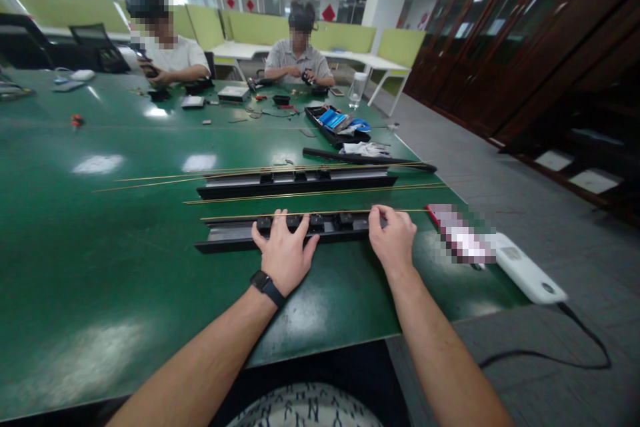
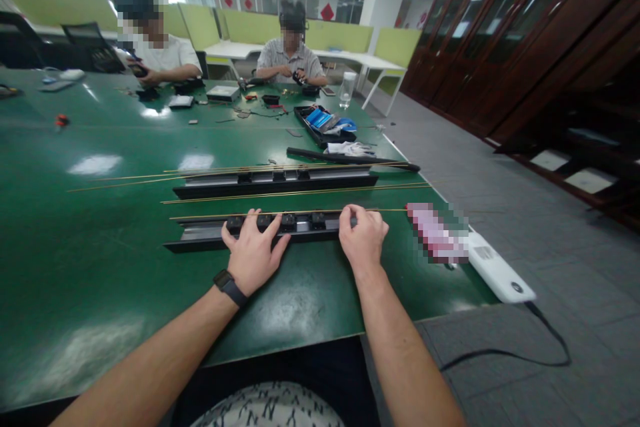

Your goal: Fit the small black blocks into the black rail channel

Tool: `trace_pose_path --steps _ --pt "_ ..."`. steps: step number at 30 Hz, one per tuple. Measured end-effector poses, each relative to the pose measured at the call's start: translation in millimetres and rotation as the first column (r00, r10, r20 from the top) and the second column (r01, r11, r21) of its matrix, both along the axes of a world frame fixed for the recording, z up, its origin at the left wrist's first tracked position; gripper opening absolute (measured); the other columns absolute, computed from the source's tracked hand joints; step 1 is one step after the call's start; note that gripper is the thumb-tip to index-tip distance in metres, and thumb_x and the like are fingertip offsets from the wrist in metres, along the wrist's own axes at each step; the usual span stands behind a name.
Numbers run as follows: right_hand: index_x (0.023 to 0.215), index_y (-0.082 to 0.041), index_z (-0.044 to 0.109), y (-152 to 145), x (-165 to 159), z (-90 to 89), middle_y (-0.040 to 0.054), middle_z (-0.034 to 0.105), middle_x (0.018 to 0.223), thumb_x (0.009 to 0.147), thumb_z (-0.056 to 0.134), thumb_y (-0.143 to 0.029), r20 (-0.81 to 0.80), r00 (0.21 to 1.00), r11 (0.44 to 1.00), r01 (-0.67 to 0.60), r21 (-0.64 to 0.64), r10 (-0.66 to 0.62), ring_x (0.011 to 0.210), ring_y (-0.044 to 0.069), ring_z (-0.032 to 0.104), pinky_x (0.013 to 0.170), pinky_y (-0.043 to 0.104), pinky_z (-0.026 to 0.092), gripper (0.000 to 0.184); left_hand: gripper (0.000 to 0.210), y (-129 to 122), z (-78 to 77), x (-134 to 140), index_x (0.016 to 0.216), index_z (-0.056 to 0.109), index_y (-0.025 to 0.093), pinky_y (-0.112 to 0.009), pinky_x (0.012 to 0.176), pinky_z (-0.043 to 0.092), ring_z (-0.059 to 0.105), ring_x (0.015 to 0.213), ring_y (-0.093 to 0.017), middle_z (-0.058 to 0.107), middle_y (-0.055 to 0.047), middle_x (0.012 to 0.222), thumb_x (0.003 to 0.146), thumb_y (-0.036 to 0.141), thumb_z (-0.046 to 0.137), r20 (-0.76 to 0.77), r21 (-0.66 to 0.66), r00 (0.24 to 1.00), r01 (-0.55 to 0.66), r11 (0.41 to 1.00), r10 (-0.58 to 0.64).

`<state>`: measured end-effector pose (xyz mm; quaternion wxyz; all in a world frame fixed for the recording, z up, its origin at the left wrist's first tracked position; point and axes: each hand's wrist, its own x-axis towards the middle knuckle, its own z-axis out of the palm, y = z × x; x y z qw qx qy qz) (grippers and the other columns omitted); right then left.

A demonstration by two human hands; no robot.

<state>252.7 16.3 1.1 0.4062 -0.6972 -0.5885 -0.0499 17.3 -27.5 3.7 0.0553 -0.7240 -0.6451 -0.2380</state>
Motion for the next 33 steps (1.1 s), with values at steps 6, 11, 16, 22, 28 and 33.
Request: trace_pose_path --steps 6,11,16,22,28,33 --pt "0.102 -0.023 0.08 0.0 0.2 0.2 0.0093 0.078 0.097 0.098 0.052 -0.042 -0.012 1.0 1.0 -0.006 0.002 0.006 0.103 0.027 0.064 0.097 0.043 0.04 0.034 0.047 0.3 -0.7 -0.3 0.146 0.065 0.031 -0.079 0.118 0.018 0.045 0.15 -0.041 0.053 -0.025 0.156 0.102 0.048 0.056 -0.002 0.003 1.0 -0.001 1.0 0.001" --pt "0.103 -0.023 0.08 -0.1 0.3 0.9 0.0092 0.078 0.096 0.098 0.052 -0.044 -0.016 1.0 1.0 -0.011 -0.007 0.01 0.103 0.027 0.064 0.097 0.043 0.04 0.036 0.048 0.1 -0.3 0.0 0.147 0.063 0.032 -0.079 0.118 0.019 0.044 0.151 -0.039 0.052 -0.027 0.156 0.103 0.049 0.054 -0.02 -0.005 1.0 -0.008 1.0 0.008" --pt "0.102 -0.023 0.08 -0.7 -0.7 1.6 0.0089 0.078 0.096 0.097 0.052 -0.044 -0.018 1.0 1.0 -0.005 -0.013 0.004 0.103 0.027 0.064 0.097 0.043 0.039 0.035 0.048 0.0 0.3 0.4 0.148 0.063 0.032 -0.079 0.118 0.019 0.044 0.152 -0.039 0.052 -0.027 0.156 0.103 0.049 0.054 -0.023 -0.012 1.0 -0.011 1.0 0.011" --pt "0.102 -0.024 0.08 -1.5 -2.0 2.0 0.0082 0.078 0.096 0.097 0.053 -0.043 -0.03 1.0 1.0 -0.001 -0.012 0.001 0.104 0.027 0.063 0.099 0.043 0.038 0.033 0.049 -0.7 0.3 -0.3 0.148 0.063 0.031 -0.078 0.119 0.017 0.043 0.152 -0.041 0.051 -0.026 0.158 0.103 0.049 0.053 -0.021 -0.019 1.0 -0.011 1.0 0.011" --pt "0.103 -0.024 0.079 -1.0 -1.4 2.2 0.0087 0.077 0.096 0.098 0.053 -0.043 -0.023 1.0 1.0 0.001 -0.031 -0.002 0.104 0.027 0.062 0.099 0.043 0.038 0.033 0.048 -0.5 0.8 0.1 0.148 0.062 0.032 -0.078 0.118 0.018 0.043 0.152 -0.039 0.052 -0.027 0.157 0.104 0.049 0.053 -0.035 -0.017 0.999 -0.013 1.0 0.012" --pt "0.104 -0.023 0.079 -1.4 -1.3 2.7 0.0095 0.077 0.096 0.098 0.051 -0.043 -0.017 1.0 0.999 -0.006 -0.034 0.005 0.104 0.027 0.061 0.098 0.043 0.038 0.035 0.048 -0.9 1.6 0.8 0.147 0.063 0.032 -0.077 0.118 0.018 0.043 0.152 -0.039 0.052 -0.026 0.156 0.103 0.049 0.053 -0.023 -0.019 1.0 -0.01 1.0 0.009"
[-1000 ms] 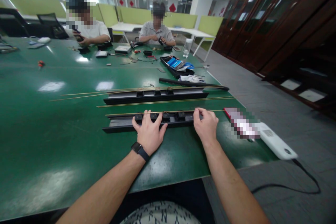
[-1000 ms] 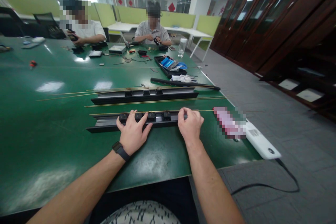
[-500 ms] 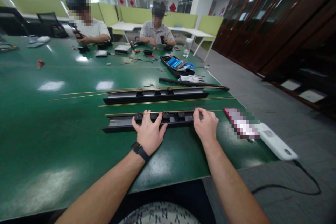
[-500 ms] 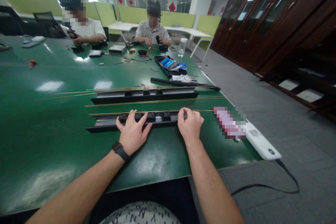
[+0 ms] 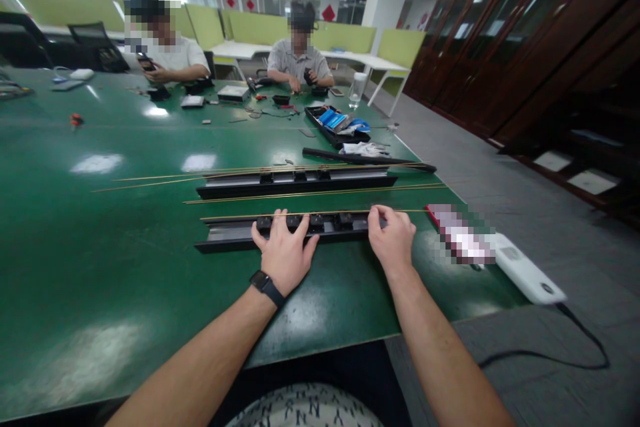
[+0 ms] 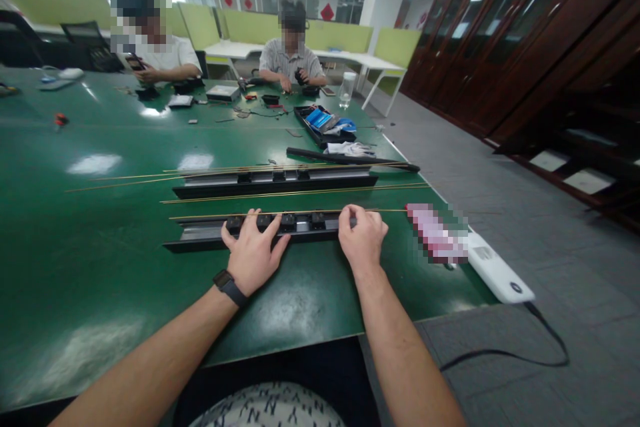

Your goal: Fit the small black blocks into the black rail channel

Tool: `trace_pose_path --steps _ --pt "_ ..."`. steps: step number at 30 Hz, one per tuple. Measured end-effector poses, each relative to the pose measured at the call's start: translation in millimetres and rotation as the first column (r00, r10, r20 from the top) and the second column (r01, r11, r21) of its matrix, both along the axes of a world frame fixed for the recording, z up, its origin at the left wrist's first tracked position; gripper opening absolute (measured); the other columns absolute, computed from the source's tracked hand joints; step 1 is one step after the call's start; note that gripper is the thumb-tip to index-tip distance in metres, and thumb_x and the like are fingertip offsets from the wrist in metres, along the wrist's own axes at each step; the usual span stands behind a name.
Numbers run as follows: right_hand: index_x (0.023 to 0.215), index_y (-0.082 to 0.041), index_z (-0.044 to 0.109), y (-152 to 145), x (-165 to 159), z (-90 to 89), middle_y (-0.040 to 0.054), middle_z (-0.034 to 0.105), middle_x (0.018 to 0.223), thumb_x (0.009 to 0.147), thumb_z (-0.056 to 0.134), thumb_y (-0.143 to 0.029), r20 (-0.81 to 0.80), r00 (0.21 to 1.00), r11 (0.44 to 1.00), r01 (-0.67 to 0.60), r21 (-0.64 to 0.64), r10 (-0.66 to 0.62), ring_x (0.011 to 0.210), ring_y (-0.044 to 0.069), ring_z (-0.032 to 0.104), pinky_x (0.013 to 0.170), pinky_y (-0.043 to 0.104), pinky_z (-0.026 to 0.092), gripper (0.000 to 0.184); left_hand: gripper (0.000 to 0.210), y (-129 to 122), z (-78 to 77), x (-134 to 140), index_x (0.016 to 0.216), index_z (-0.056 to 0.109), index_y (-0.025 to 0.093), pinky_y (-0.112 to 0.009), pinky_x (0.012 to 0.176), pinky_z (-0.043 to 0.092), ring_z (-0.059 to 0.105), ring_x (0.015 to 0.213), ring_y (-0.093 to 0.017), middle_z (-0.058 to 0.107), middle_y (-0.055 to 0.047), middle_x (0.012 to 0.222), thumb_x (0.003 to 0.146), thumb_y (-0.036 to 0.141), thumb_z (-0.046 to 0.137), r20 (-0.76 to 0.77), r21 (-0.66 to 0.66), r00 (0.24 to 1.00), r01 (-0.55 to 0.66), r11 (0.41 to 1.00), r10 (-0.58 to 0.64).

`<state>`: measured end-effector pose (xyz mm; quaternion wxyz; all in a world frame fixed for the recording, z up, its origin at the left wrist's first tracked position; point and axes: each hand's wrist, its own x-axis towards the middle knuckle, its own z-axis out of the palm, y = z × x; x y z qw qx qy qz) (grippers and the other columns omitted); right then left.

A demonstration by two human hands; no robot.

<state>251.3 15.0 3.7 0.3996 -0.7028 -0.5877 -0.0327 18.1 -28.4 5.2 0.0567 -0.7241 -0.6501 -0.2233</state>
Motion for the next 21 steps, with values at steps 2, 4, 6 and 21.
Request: trace_pose_path --steps 2,4,6,21 --pt "0.103 -0.023 0.079 -0.2 -0.1 0.1 0.0095 0.077 0.097 0.098 0.051 -0.044 0.001 1.0 1.0 0.0 0.003 0.0 0.104 0.027 0.061 0.098 0.043 0.038 0.035 0.048 -0.2 0.2 0.0 0.147 0.063 0.032 -0.077 0.119 0.017 0.042 0.152 -0.039 0.051 -0.026 0.157 0.103 0.049 0.053 0.006 -0.003 1.0 0.001 1.0 -0.001" --pt "0.103 -0.023 0.079 -0.2 -0.1 -0.1 0.0095 0.076 0.096 0.098 0.051 -0.043 0.006 1.0 1.0 0.001 0.006 -0.001 0.103 0.027 0.061 0.098 0.043 0.038 0.035 0.048 -0.3 0.3 0.0 0.147 0.063 0.032 -0.077 0.119 0.017 0.042 0.152 -0.039 0.051 -0.026 0.158 0.103 0.049 0.053 0.005 -0.004 1.0 -0.002 1.0 0.002" --pt "0.103 -0.023 0.078 0.0 0.0 -0.4 0.0096 0.076 0.096 0.098 0.051 -0.043 0.012 1.0 1.0 0.004 0.006 -0.004 0.103 0.027 0.061 0.098 0.043 0.039 0.034 0.048 -0.4 0.3 0.0 0.147 0.063 0.032 -0.077 0.119 0.017 0.042 0.152 -0.039 0.051 -0.027 0.157 0.104 0.049 0.052 0.002 -0.003 1.0 -0.004 1.0 0.004" --pt "0.103 -0.024 0.078 -1.3 1.0 -0.3 0.0079 0.078 0.1 0.098 0.052 -0.044 0.002 1.0 1.0 -0.009 0.007 0.009 0.105 0.027 0.062 0.1 0.043 0.038 0.033 0.049 -1.3 1.0 -0.3 0.149 0.061 0.033 -0.077 0.118 0.019 0.041 0.153 -0.038 0.051 -0.026 0.157 0.105 0.051 0.05 -0.016 -0.014 1.0 -0.002 1.0 0.002"
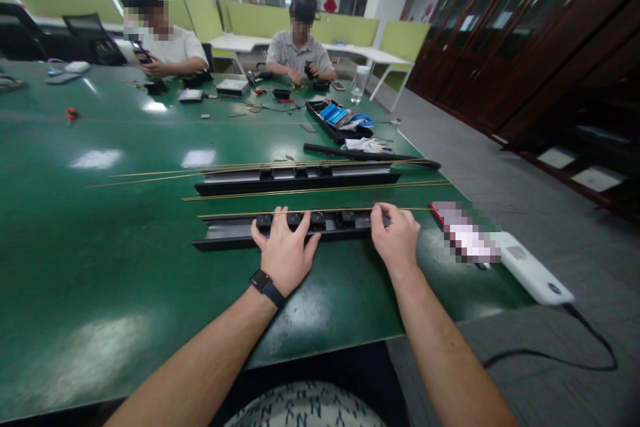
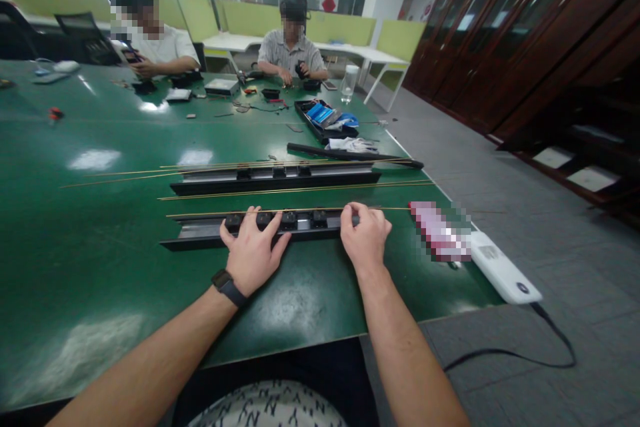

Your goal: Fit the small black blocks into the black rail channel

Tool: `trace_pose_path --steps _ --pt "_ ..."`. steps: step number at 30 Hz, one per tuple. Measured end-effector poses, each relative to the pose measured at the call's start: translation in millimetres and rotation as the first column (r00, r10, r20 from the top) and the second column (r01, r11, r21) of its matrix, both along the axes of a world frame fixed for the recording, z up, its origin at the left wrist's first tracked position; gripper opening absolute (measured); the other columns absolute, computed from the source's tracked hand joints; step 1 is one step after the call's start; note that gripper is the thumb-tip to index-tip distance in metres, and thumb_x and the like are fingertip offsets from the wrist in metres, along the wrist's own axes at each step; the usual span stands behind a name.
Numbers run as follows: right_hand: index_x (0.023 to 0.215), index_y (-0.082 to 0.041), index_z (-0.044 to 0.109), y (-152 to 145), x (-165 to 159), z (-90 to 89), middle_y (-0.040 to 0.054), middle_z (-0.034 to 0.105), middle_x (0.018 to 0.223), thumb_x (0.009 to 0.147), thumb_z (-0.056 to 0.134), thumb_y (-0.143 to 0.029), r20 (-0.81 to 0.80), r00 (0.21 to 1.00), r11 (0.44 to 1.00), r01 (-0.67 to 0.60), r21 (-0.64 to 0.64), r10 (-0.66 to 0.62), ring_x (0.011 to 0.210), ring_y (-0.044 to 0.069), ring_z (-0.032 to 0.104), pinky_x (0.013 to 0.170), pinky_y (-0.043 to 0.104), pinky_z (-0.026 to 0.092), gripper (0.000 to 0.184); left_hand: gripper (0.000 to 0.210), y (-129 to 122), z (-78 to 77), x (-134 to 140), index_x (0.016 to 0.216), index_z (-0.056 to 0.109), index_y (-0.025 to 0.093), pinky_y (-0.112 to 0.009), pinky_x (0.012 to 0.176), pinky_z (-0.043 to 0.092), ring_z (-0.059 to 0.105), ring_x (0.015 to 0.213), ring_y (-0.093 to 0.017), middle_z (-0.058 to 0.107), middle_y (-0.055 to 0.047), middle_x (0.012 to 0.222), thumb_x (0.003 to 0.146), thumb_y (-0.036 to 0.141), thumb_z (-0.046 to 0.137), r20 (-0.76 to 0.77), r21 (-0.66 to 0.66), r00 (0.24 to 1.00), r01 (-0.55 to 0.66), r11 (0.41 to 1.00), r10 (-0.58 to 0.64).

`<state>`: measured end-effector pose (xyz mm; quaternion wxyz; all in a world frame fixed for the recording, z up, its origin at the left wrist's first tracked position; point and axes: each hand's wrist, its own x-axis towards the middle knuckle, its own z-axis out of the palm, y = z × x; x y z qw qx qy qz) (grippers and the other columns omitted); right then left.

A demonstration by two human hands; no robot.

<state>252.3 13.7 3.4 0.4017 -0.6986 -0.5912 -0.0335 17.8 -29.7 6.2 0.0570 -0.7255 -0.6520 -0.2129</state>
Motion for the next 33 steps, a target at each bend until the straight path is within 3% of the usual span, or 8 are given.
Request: trace_pose_path --steps 18,26,33 --pt "0.103 -0.024 0.078 1.5 -0.2 0.4 0.0085 0.079 0.101 0.098 0.051 -0.044 -0.013 1.0 1.0 -0.001 -0.01 0.001 0.107 0.027 0.062 0.101 0.044 0.037 0.034 0.048 1.1 -1.0 0.1 0.147 0.063 0.033 -0.076 0.119 0.017 0.042 0.152 -0.038 0.051 -0.025 0.157 0.104 0.05 0.052 0.021 0.016 1.0 0.0 1.0 0.0" --pt "0.102 -0.022 0.078 5.4 4.2 -4.2 0.0102 0.077 0.099 0.098 0.05 -0.045 0.012 0.997 0.997 0.072 0.021 -0.072 0.106 0.029 0.06 0.099 0.045 0.038 0.036 0.048 1.5 1.0 0.5 0.147 0.063 0.033 -0.076 0.118 0.019 0.043 0.151 -0.039 0.053 -0.025 0.155 0.104 0.049 0.051 0.015 0.017 1.0 -0.002 1.0 0.001" --pt "0.108 -0.024 0.077 4.6 3.3 -2.2 0.0078 0.077 0.098 0.097 0.053 -0.043 -0.006 1.0 1.0 0.028 0.014 -0.028 0.103 0.027 0.061 0.1 0.044 0.036 0.033 0.048 2.0 0.6 -0.1 0.147 0.063 0.032 -0.077 0.117 0.02 0.043 0.151 -0.039 0.052 -0.026 0.156 0.104 0.049 0.052 0.014 0.024 1.0 0.004 1.0 -0.004"
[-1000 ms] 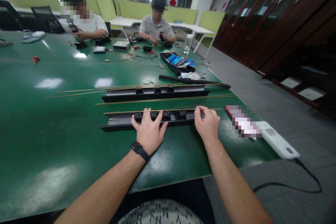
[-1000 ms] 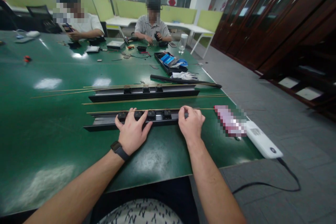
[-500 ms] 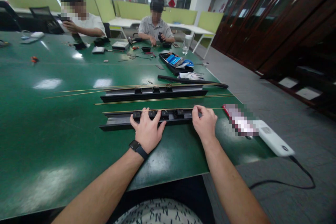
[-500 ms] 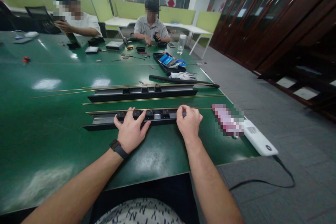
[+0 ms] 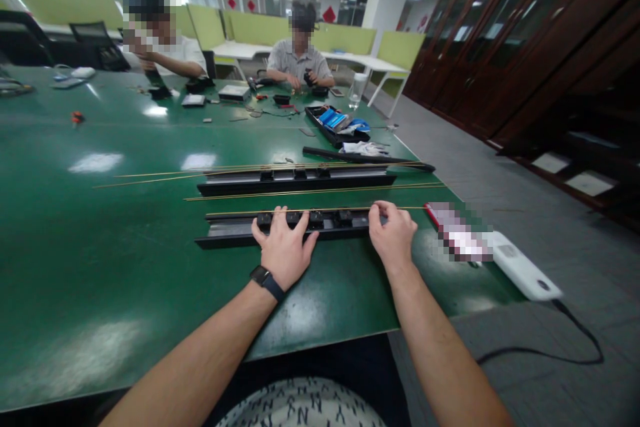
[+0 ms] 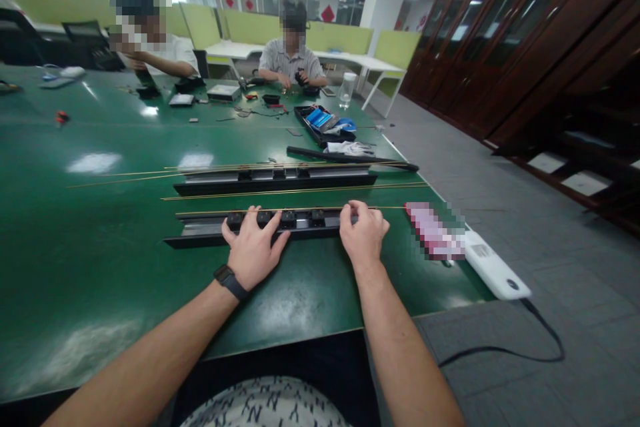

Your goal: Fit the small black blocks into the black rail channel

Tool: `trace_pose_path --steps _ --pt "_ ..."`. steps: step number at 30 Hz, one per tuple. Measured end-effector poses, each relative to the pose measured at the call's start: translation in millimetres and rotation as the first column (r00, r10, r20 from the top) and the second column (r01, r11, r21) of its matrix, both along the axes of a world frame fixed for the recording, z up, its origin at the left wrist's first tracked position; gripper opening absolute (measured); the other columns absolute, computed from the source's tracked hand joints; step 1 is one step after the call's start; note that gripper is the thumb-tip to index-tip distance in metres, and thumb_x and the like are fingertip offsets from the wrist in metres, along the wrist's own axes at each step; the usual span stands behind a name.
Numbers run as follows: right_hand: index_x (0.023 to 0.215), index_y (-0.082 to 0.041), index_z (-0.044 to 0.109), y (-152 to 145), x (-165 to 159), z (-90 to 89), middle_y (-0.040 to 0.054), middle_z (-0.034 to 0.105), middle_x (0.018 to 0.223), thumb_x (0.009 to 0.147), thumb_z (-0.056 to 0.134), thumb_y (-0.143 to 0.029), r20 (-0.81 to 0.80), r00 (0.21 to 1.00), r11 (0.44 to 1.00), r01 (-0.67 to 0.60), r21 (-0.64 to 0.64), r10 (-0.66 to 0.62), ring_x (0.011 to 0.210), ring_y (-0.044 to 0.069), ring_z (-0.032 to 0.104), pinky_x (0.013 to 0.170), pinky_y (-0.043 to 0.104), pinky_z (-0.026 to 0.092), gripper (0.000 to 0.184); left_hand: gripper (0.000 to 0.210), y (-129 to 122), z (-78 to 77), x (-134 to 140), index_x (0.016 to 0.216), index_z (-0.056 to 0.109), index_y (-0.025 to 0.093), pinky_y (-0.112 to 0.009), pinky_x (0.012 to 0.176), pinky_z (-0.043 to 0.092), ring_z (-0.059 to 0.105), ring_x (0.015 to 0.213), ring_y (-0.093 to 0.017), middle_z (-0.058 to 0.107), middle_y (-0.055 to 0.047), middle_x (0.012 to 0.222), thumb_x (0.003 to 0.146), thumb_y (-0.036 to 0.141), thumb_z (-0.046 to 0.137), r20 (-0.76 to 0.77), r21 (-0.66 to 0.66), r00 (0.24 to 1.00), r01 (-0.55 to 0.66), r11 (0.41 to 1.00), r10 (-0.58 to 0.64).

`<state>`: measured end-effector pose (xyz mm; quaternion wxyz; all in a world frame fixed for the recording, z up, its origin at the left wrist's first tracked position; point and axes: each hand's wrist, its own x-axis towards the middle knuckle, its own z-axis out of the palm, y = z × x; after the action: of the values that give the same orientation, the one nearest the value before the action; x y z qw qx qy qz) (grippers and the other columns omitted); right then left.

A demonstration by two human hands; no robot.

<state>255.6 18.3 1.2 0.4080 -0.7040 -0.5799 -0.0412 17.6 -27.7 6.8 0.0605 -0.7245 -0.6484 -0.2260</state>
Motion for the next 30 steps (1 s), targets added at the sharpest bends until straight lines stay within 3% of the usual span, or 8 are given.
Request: trace_pose_path --steps 12,21,30 --pt "0.103 -0.022 0.078 1.9 1.5 0.5 0.0094 0.077 0.099 0.098 0.053 -0.041 -0.001 0.999 0.999 0.053 -0.008 -0.053 0.104 0.028 0.059 0.099 0.044 0.037 0.031 0.048 0.4 -1.4 -0.5 0.148 0.062 0.033 -0.077 0.117 0.02 0.043 0.151 -0.038 0.052 -0.027 0.156 0.104 0.05 0.052 -0.012 0.009 1.0 0.001 1.0 -0.001" --pt "0.105 -0.024 0.077 0.1 -0.5 0.8 0.0071 0.077 0.1 0.098 0.055 -0.041 0.007 1.0 1.0 -0.008 0.003 0.008 0.103 0.026 0.061 0.1 0.043 0.036 0.029 0.047 1.8 -5.3 -0.8 0.146 0.064 0.032 -0.077 0.117 0.02 0.044 0.151 -0.039 0.053 -0.027 0.155 0.103 0.05 0.054 -0.014 0.039 1.0 -0.003 0.999 0.003" --pt "0.1 -0.023 0.078 2.7 2.0 -2.2 0.0091 0.077 0.098 0.098 0.054 -0.042 0.0 0.999 0.999 0.045 0.019 -0.045 0.103 0.028 0.06 0.097 0.044 0.038 0.031 0.047 2.2 -4.1 -0.5 0.146 0.064 0.032 -0.078 0.117 0.019 0.045 0.15 -0.039 0.053 -0.027 0.155 0.103 0.049 0.055 0.005 0.033 1.0 0.003 0.999 -0.003"
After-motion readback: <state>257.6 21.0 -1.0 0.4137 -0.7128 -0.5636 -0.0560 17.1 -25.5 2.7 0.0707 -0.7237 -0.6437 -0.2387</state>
